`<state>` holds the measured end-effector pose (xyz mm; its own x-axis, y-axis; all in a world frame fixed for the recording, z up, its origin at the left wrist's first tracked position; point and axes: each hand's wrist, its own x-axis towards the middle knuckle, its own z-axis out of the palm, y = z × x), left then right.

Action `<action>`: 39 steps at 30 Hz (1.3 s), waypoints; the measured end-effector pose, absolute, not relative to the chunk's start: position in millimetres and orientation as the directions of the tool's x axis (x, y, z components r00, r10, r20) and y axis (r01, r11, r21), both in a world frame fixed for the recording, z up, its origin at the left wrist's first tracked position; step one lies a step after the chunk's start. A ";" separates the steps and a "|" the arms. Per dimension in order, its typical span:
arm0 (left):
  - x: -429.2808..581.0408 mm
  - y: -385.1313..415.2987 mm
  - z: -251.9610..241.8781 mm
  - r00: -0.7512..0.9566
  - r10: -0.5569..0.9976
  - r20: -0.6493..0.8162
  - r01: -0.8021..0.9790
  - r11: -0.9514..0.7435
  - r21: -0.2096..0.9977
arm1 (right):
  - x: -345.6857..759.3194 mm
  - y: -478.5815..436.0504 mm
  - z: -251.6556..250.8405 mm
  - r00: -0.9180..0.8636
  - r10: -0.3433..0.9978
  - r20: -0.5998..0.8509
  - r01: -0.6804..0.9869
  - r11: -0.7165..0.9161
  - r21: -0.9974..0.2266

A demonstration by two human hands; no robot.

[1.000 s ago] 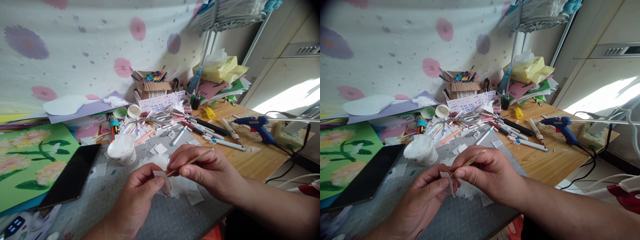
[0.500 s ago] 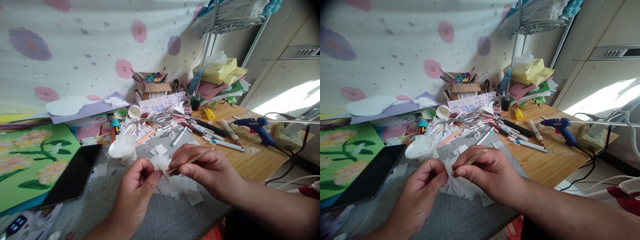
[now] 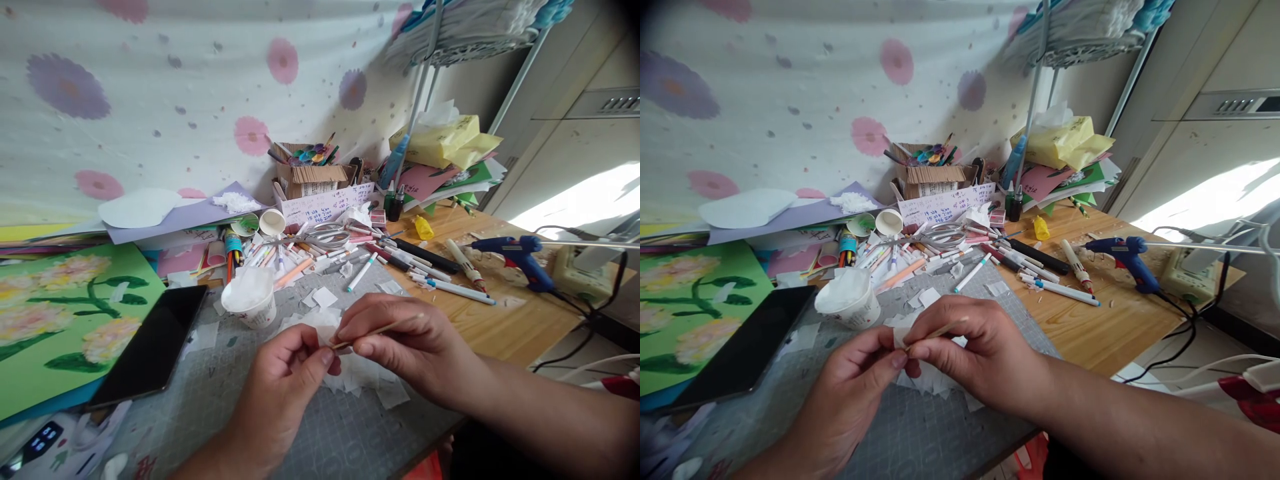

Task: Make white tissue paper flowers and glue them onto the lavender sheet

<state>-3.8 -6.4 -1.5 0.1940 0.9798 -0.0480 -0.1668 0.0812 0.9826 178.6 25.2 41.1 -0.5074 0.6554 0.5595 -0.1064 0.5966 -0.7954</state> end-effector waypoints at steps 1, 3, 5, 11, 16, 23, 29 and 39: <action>-3.9 -6.3 -1.4 0.198 0.979 -0.054 -0.170 0.088 0.982 | 178.2 25.3 40.1 -0.500 0.681 0.535 -0.115 0.560 -0.821; -4.1 -6.4 -0.8 0.205 0.977 -0.064 -0.186 0.103 0.977 | 177.6 25.4 38.6 -0.494 0.726 0.478 -0.147 0.472 -0.869; -3.9 -6.8 0.5 0.215 0.974 -0.078 -0.206 0.124 0.971 | 177.5 25.3 37.3 -0.501 0.753 0.427 -0.188 0.387 -0.903; 0.1 -7.9 7.2 0.255 0.957 -0.141 -0.316 0.220 0.923 | 179.2 26.0 33.9 -0.478 0.815 0.329 -0.221 0.251 -0.943; 1.5 -7.2 10.1 0.261 0.951 -0.165 -0.375 0.257 0.891 | 179.8 25.5 33.5 -0.475 0.815 0.333 -0.222 0.255 -0.941; 0.7 -7.9 8.3 0.268 0.948 -0.170 -0.399 0.270 0.876 | 179.5 25.0 35.9 -0.492 0.794 0.358 -0.237 0.274 -0.932; 0.1 -8.8 9.8 0.285 0.942 -0.176 -0.420 0.288 0.861 | 179.2 25.9 35.6 -0.484 0.804 0.346 -0.189 0.290 -0.938; 1.8 -7.7 7.2 0.285 0.944 -0.164 -0.506 0.294 0.811 | 180.9 24.4 36.0 -0.492 0.809 0.323 -0.172 0.273 -0.946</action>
<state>1.8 -7.7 7.2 0.2847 0.9444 -0.1642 -0.5063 0.2936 0.8108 180.9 24.4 36.0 -0.4919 0.8087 0.3227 -0.1723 0.2729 -0.9465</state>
